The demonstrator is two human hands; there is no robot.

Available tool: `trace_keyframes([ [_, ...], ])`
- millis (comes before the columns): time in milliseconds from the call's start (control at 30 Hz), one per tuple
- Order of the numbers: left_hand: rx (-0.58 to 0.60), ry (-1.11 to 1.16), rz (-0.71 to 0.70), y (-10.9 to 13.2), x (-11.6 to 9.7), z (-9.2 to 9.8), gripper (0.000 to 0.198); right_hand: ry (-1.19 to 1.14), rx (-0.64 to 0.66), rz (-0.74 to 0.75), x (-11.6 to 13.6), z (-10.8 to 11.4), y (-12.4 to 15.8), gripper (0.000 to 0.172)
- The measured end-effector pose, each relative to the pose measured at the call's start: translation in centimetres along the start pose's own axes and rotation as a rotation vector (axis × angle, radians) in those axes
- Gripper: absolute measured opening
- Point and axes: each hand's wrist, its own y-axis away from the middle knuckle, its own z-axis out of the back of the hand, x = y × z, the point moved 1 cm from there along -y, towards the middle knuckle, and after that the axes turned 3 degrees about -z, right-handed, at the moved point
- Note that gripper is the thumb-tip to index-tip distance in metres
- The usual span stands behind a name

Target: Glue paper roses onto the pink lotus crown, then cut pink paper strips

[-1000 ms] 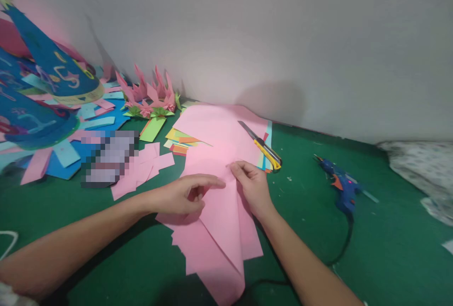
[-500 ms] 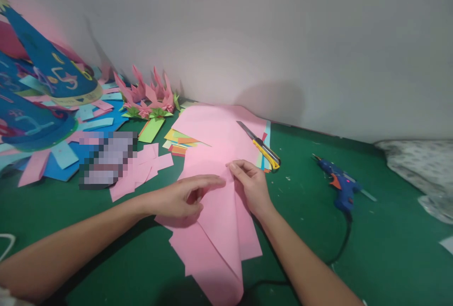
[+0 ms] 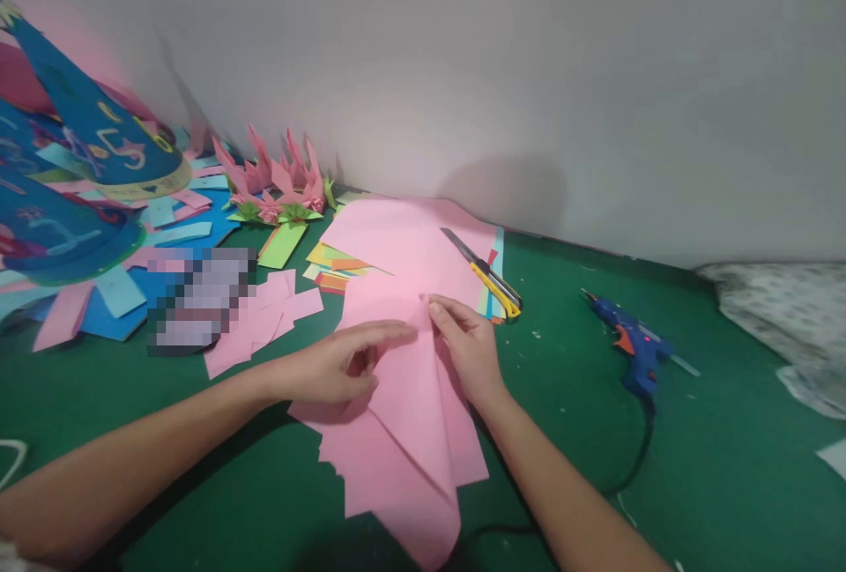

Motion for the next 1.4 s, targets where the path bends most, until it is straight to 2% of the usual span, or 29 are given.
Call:
trace_keyframes([
  [100,-0.159,-0.06,0.065,-0.3,0.7,0.7,0.074,0.225,0.044,0.215,-0.2,0.0,0.1,0.045],
  [167,-0.225,-0.117,0.076,-0.5,1.0,1.2,0.074,0.389,0.082,0.371,-0.2,-0.1,0.2,0.04],
  [267,-0.258,-0.175,0.078,-0.6,1.2,1.4,0.074,0.627,0.145,0.578,-0.2,-0.3,0.4,0.028],
  [400,-0.248,-0.193,0.104,-0.7,1.1,1.4,0.073,0.838,0.28,0.709,-0.5,-0.4,0.5,0.035],
  [567,-0.225,-0.228,0.143,-0.6,0.7,1.5,0.073,1.033,0.367,0.756,-0.7,-0.5,0.5,0.038],
  [733,-0.18,-0.306,0.185,-0.5,0.5,1.6,0.069,1.132,0.393,0.727,-0.5,-0.8,0.8,0.04],
  [900,-0.16,-0.437,0.105,-0.2,1.1,1.7,0.05,1.176,0.394,0.725,-0.3,-0.9,0.9,0.041],
  [1133,-0.087,-0.516,0.136,0.1,0.5,1.8,0.03,1.228,0.398,0.714,-0.3,-0.9,1.0,0.039],
  [1233,-0.052,-0.551,0.125,0.1,0.4,1.9,0.033,1.229,0.394,0.723,-0.3,-0.9,1.1,0.04],
  [1400,-0.004,-0.591,0.152,0.1,0.8,2.4,0.049,1.223,0.386,0.734,-0.1,-1.0,1.1,0.041],
])
